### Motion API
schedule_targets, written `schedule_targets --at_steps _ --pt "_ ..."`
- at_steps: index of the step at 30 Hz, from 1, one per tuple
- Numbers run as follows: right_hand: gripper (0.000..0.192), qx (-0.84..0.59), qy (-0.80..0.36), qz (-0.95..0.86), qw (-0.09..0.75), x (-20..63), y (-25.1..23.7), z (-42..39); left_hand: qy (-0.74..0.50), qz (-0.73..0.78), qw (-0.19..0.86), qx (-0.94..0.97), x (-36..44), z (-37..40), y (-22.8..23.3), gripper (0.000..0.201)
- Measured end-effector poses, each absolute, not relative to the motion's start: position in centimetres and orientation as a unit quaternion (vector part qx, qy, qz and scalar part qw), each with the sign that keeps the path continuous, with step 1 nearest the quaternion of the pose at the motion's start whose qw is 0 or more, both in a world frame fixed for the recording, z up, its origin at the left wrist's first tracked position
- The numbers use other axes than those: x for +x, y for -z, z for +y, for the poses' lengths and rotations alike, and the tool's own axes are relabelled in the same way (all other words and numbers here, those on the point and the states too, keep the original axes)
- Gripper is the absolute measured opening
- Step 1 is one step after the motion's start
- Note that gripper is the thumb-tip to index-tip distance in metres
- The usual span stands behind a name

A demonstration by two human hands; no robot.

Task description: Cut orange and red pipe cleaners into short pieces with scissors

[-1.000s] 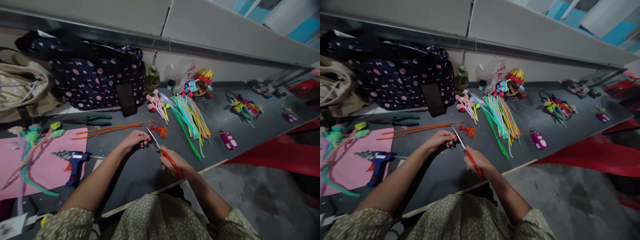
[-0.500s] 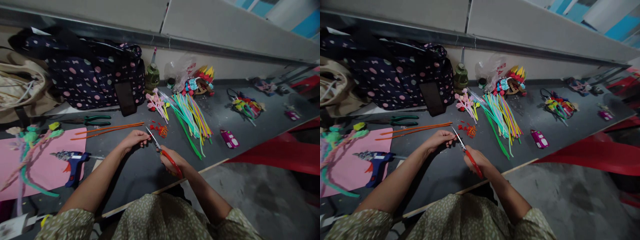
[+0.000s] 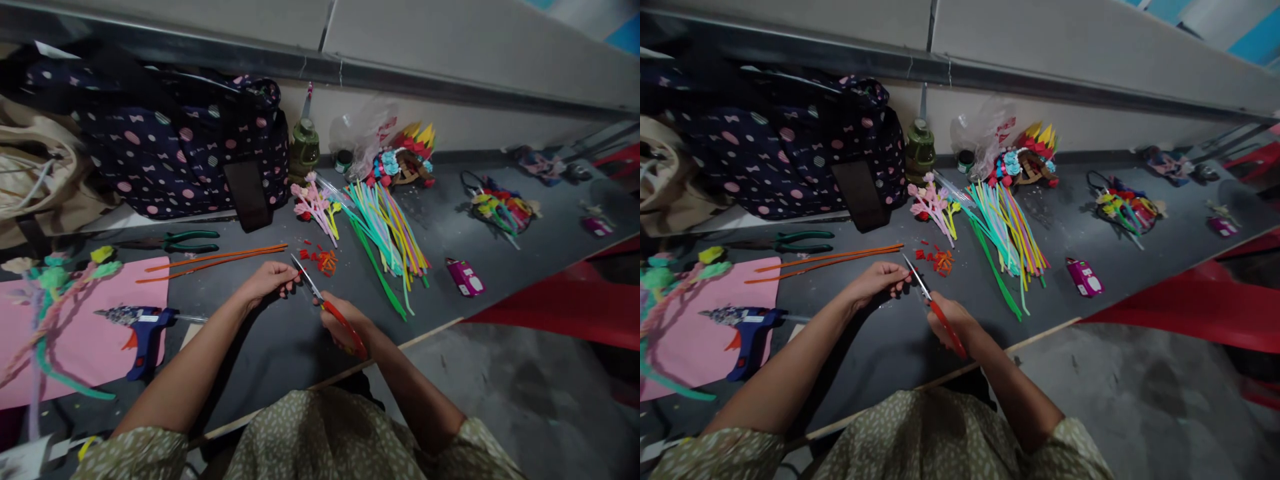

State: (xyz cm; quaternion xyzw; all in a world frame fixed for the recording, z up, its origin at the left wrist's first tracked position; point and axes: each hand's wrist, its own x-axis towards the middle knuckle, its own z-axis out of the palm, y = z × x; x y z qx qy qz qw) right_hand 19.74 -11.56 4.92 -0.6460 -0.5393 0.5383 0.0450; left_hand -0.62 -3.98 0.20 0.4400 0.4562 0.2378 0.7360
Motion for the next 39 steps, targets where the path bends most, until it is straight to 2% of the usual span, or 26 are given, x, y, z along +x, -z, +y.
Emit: schedule_targets --at_steps 7,14,21,23,26,32,36,39 --pt "0.029 -0.61 -0.572 -0.544 0.074 20.3 -5.0 -12.0 -0.231 0.476 0.73 0.433 -0.4 -4.0 -0.6 0.035" --pt "0.023 -0.586 -0.471 -0.653 0.094 20.0 -3.5 -11.6 -0.235 0.496 0.72 0.425 -0.2 -3.8 -0.2 0.036" --pt "0.028 -0.616 -0.533 -0.57 0.11 20.4 -1.7 -11.9 -0.249 0.499 0.699 0.448 -0.6 -3.7 -0.4 0.039" --pt "0.03 -0.604 -0.583 -0.524 0.145 20.9 -1.4 -12.2 -0.275 0.521 0.647 0.485 -0.8 -3.6 -0.3 0.039" --pt "0.036 -0.568 -0.639 -0.456 0.247 21.8 -1.2 -12.1 -0.308 0.554 0.528 0.565 -1.1 -3.4 0.2 0.035" --pt "0.031 -0.527 -0.554 -0.478 0.432 23.4 -1.2 -9.2 -0.292 0.579 0.366 0.667 -0.3 -4.0 1.0 0.034" --pt "0.032 -0.512 -0.529 -0.462 0.495 23.7 -0.2 -7.7 -0.259 0.588 0.309 0.702 1.2 -4.4 0.9 0.031" --pt "0.036 -0.505 -0.54 -0.434 0.515 24.0 1.0 -7.7 -0.272 0.561 0.333 0.707 1.6 -3.6 0.3 0.024"
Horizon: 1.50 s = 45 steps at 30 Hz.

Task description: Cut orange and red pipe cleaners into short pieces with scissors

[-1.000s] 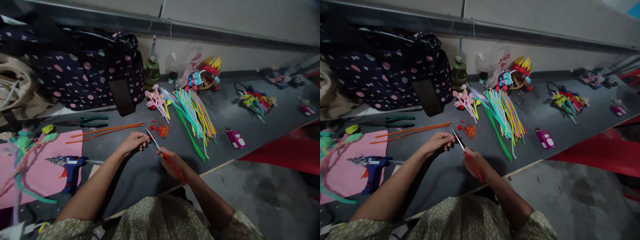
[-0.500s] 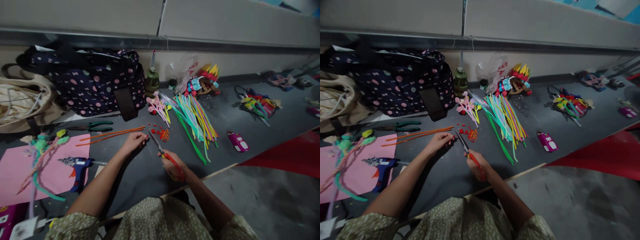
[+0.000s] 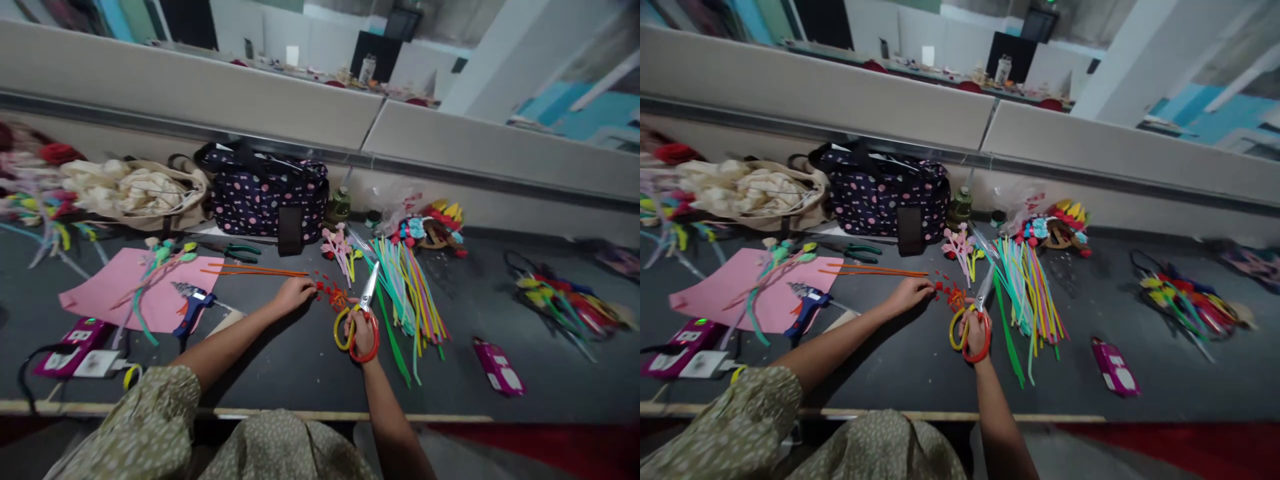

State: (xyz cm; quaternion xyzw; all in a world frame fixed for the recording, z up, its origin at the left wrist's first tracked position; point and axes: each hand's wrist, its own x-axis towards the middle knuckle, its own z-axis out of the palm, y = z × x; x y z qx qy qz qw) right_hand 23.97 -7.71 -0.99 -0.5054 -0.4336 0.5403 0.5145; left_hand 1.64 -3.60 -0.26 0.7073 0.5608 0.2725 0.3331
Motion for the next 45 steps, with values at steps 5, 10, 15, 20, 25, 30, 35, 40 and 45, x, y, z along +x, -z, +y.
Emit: schedule_targets --at_steps 5,10,15,20,25,30,35,40,45 --pt "0.04 -0.47 -0.567 -0.404 0.543 24.7 1.7 -8.1 -0.277 0.606 0.283 0.69 1.0 -1.4 -1.7 0.028" --pt "0.04 -0.461 -0.596 -0.388 0.531 24.7 1.5 -8.2 -0.137 0.613 0.153 0.763 2.3 0.3 -2.8 0.038" --pt "0.042 -0.463 -0.603 -0.391 0.52 24.6 1.4 -8.5 -0.048 0.56 0.163 0.81 4.3 1.4 -2.9 0.033" --pt "0.045 -0.47 -0.603 -0.385 0.518 24.8 0.9 -8.7 -0.076 0.555 0.17 0.811 4.8 2.3 -3.5 0.042" --pt "0.041 -0.469 -0.605 -0.384 0.517 25.0 0.9 -8.8 -0.028 0.466 0.197 0.862 5.2 3.0 -3.4 0.047" --pt "0.034 -0.47 -0.606 -0.384 0.515 25.2 1.0 -8.8 -0.079 0.395 0.283 0.87 5.2 3.3 -3.8 0.044" --pt "0.035 -0.475 -0.606 -0.38 0.513 25.1 0.4 -8.8 -0.047 0.386 0.247 0.887 4.7 2.2 -4.2 0.04" --pt "0.035 -0.478 -0.606 -0.379 0.511 24.9 -0.2 -9.0 -0.085 0.4 0.263 0.874 3.5 0.3 -3.6 0.024" --pt "0.042 -0.482 -0.603 -0.382 0.507 24.9 -0.4 -9.1 -0.153 0.464 0.256 0.834 1.3 -1.8 -3.5 0.021"
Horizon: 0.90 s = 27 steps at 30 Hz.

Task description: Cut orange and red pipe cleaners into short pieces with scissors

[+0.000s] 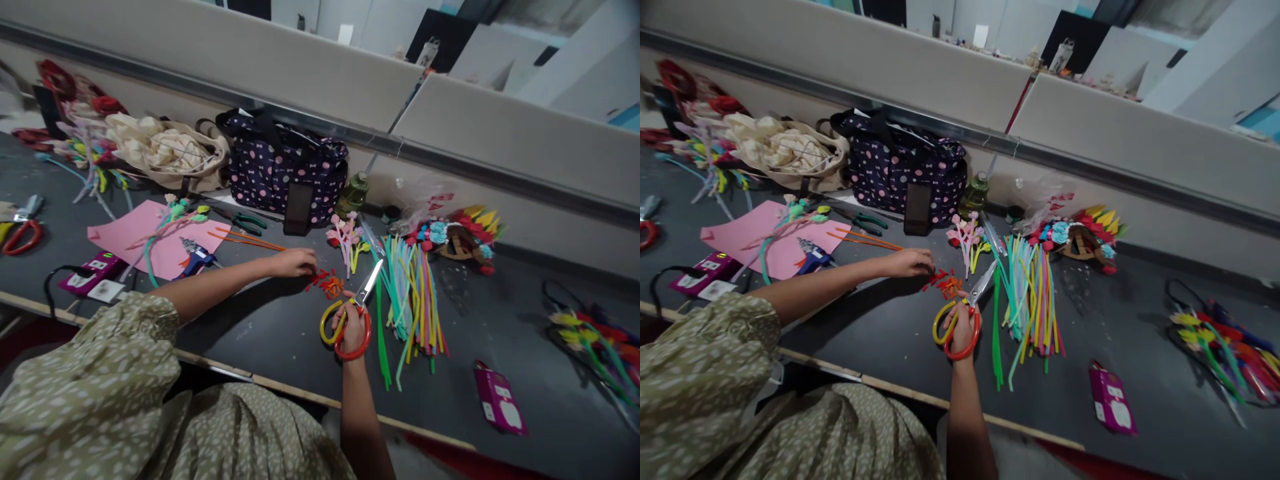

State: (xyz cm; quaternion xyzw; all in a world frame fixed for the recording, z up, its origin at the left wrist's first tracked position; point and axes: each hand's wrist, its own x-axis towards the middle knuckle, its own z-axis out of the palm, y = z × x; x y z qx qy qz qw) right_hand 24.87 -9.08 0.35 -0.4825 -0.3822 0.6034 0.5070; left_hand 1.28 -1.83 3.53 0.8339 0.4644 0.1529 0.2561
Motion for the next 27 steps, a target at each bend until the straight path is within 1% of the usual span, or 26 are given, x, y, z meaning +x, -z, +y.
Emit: schedule_targets --at_steps 4,7,11,18,22,27 --pt "0.042 -0.477 -0.605 -0.39 0.504 24.9 0.0 -9.1 -0.183 0.523 0.248 0.795 -2.6 -3.1 -3.5 0.02" --pt "0.043 -0.478 -0.599 -0.4 0.503 24.9 0.2 -9.2 -0.174 0.574 0.224 0.768 -6.4 -3.7 -3.5 0.02" --pt "0.045 -0.48 -0.597 -0.412 0.492 24.8 0.5 -9.2 -0.153 0.651 0.188 0.72 -9.4 -3.9 -3.5 0.013" --pt "0.044 -0.463 -0.607 -0.416 0.494 24.6 0.9 -9.2 -0.098 0.658 0.102 0.74 -7.4 -3.3 -2.0 0.017" --pt "0.045 -0.466 -0.606 -0.416 0.493 24.5 1.1 -9.0 -0.104 0.66 0.051 0.742 -6.8 -3.1 -0.8 0.017" --pt "0.047 -0.477 -0.609 -0.416 0.479 24.6 1.7 -8.9 -0.105 0.653 0.041 0.749 -7.7 -3.6 -0.1 0.015"
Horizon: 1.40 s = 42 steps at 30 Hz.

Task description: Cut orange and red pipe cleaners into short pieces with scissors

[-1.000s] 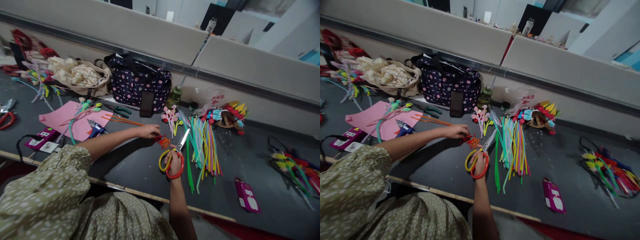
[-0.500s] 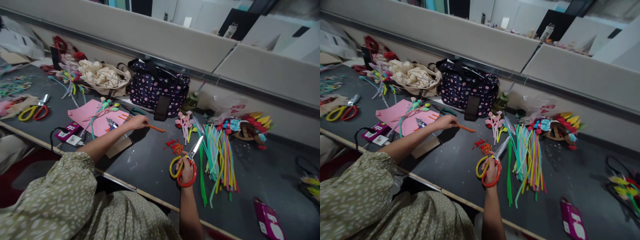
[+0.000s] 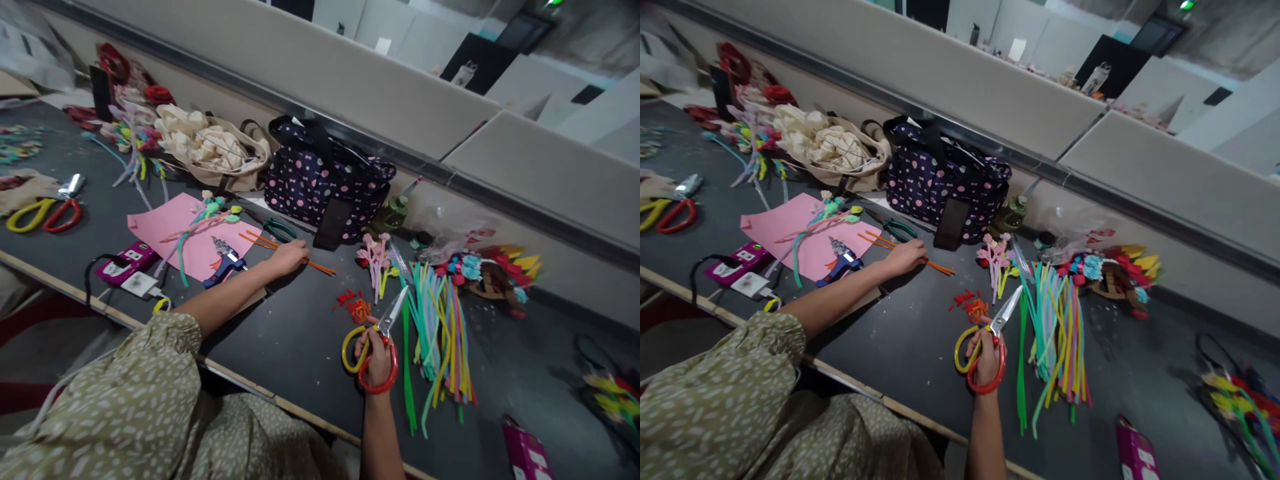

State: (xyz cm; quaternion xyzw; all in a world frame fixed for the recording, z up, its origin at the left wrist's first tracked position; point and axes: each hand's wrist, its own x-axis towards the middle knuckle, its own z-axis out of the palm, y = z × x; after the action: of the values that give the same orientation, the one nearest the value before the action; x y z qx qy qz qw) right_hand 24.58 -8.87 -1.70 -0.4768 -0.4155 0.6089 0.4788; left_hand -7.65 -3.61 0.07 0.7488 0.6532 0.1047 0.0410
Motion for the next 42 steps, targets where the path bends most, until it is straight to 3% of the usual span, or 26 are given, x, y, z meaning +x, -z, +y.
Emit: schedule_targets --at_steps 7,12,20,29,42 --pt "0.048 -0.485 -0.616 -0.427 0.451 24.4 2.2 -8.8 -0.121 0.639 -0.004 0.76 -8.3 -4.7 -0.1 0.016" --pt "0.046 -0.482 -0.607 -0.441 0.452 24.2 1.9 -8.9 -0.145 0.632 0.025 0.761 -9.2 -5.7 0.0 0.019" --pt "0.04 -0.478 -0.61 -0.441 0.452 24.2 2.3 -8.9 -0.109 0.654 0.045 0.747 -7.1 -3.3 -4.7 0.018" --pt "0.044 -0.482 -0.606 -0.436 0.458 24.1 1.9 -8.9 -0.101 0.644 0.063 0.755 -6.6 -2.6 -1.5 0.017" --pt "0.042 -0.48 -0.6 -0.445 0.459 24.2 2.4 -8.9 -0.093 0.637 0.033 0.764 -7.4 -2.6 -0.8 0.018"
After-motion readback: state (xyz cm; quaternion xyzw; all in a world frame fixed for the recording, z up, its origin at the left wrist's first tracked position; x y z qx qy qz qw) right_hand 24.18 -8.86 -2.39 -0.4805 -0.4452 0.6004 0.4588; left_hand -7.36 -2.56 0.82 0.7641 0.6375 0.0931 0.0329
